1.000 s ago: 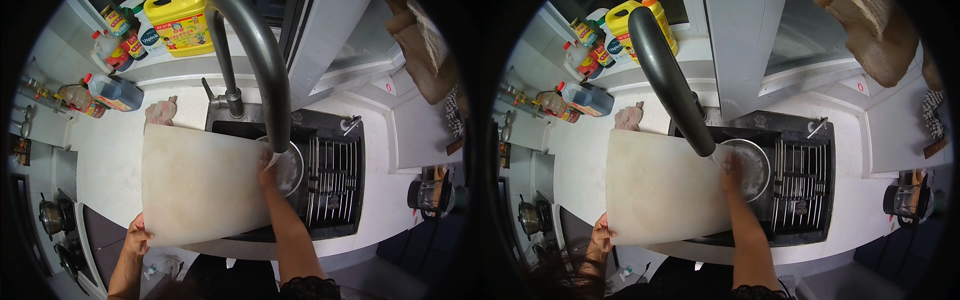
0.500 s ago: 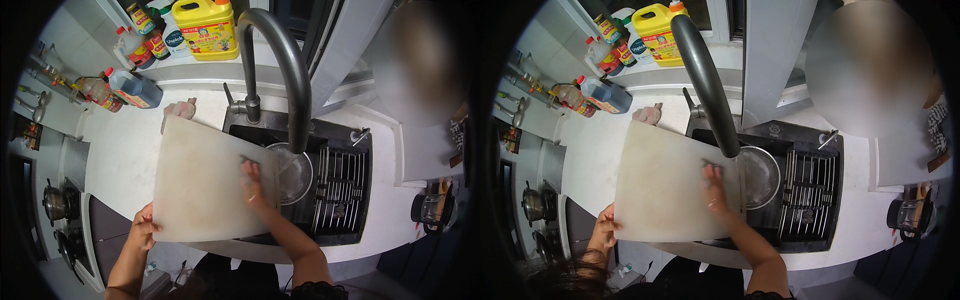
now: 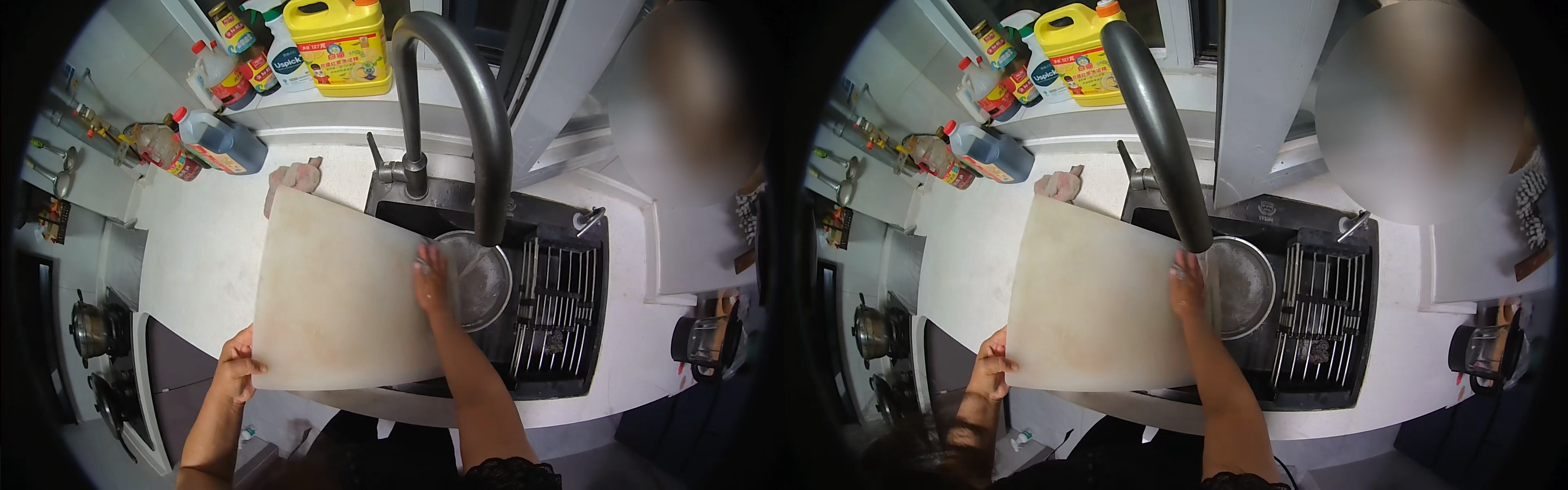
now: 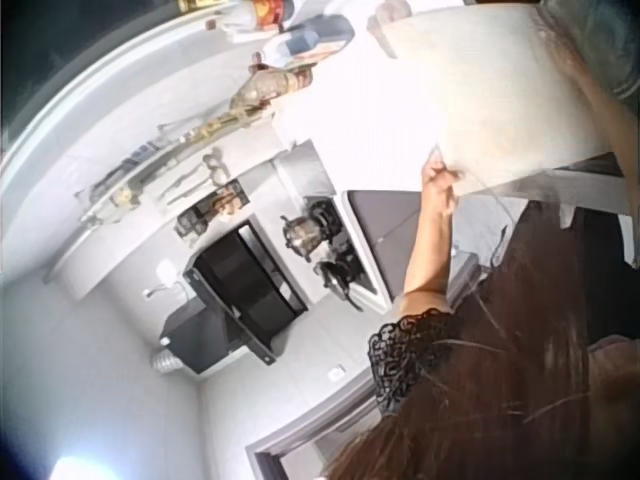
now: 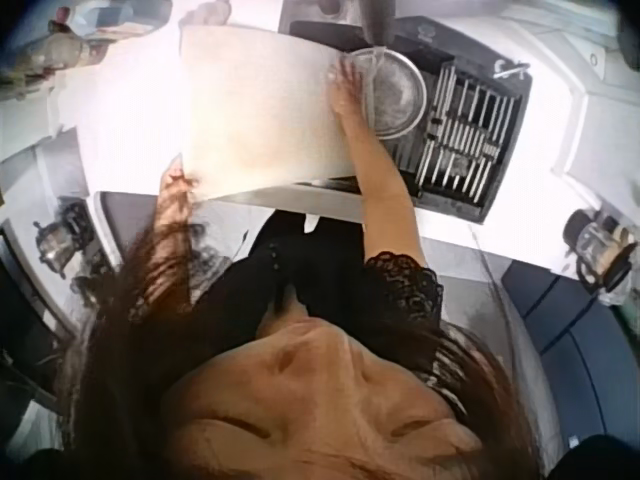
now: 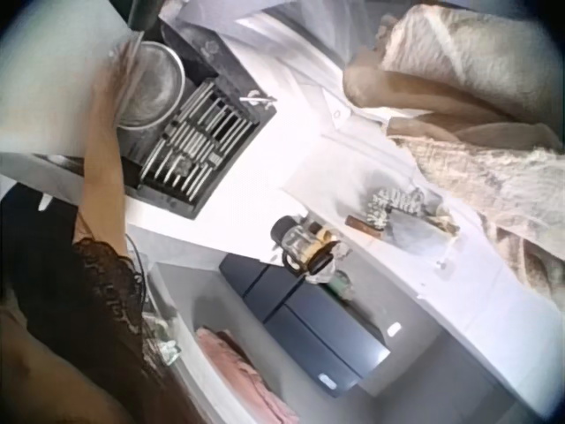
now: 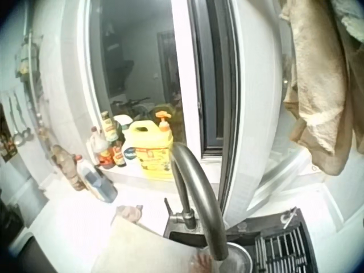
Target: The person scrubs a white cutting board with a metal scouring pad over a kitchen sink, then rinses it under running water. The person flips the board to clean both sides and edges, then places it in the sink.
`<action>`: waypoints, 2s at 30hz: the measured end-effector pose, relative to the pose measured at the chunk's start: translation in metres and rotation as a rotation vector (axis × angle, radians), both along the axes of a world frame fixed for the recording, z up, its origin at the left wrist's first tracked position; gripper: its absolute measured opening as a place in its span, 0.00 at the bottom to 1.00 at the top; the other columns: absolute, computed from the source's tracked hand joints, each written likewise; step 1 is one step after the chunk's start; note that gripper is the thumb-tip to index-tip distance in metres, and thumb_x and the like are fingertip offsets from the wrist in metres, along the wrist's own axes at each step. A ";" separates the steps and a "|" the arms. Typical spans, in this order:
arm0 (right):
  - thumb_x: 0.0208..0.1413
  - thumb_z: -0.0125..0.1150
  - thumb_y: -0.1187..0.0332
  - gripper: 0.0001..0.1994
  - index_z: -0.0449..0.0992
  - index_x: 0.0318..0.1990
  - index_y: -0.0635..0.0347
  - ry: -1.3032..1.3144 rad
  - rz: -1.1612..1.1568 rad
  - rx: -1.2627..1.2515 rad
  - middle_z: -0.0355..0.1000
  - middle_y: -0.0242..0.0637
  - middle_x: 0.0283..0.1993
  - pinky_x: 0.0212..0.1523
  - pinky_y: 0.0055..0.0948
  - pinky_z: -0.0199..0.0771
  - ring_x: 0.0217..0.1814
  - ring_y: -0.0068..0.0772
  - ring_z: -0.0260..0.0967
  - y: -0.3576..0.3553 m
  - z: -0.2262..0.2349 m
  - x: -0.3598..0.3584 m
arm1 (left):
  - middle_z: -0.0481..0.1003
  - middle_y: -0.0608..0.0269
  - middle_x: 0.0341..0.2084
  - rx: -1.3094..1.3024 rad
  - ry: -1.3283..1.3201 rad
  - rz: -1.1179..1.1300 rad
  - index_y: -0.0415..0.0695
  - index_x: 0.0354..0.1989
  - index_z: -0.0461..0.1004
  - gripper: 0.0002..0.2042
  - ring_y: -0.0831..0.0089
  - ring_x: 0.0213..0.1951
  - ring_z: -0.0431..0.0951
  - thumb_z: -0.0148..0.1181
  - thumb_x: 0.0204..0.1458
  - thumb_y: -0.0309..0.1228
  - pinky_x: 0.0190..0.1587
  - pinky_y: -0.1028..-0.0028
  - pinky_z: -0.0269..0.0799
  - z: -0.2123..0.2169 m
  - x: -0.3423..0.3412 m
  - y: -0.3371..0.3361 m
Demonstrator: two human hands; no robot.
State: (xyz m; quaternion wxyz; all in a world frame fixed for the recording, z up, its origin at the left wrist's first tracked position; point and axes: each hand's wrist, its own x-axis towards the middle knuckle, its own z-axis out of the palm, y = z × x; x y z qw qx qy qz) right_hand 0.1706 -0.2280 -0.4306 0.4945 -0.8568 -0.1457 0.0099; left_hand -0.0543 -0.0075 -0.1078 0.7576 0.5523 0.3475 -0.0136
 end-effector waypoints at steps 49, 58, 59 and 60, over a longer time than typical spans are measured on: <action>0.64 0.45 0.52 0.25 0.72 0.52 0.69 0.494 -0.224 -0.052 0.72 0.55 0.50 0.59 0.38 0.63 0.55 0.52 0.68 -0.098 -0.027 0.011 | 0.76 0.58 0.42 0.065 0.037 0.065 0.30 0.61 0.62 0.45 0.70 0.42 0.75 0.51 0.18 0.20 0.47 0.77 0.69 0.036 0.004 0.000; 0.61 0.48 0.56 0.29 0.56 0.67 0.59 0.125 0.104 -0.153 0.46 0.50 0.72 0.70 0.50 0.42 0.74 0.59 0.38 0.008 0.074 -0.068 | 0.76 0.57 0.42 0.146 0.020 0.090 0.30 0.58 0.65 0.43 0.68 0.43 0.76 0.52 0.17 0.21 0.47 0.77 0.69 0.012 -0.005 0.003; 0.62 0.47 0.55 0.30 0.54 0.67 0.60 0.137 0.034 -0.180 0.45 0.51 0.72 0.70 0.50 0.42 0.74 0.60 0.38 0.011 0.051 -0.042 | 0.76 0.56 0.43 0.112 0.009 0.081 0.30 0.58 0.65 0.43 0.68 0.44 0.76 0.52 0.18 0.21 0.48 0.76 0.70 0.014 -0.001 0.001; 0.62 0.47 0.53 0.31 0.53 0.67 0.61 0.156 -0.034 -0.206 0.45 0.52 0.72 0.70 0.49 0.42 0.74 0.61 0.38 0.011 0.030 -0.026 | 0.76 0.56 0.43 0.094 0.019 0.063 0.30 0.58 0.64 0.44 0.68 0.44 0.76 0.52 0.18 0.21 0.49 0.76 0.70 0.012 -0.003 0.001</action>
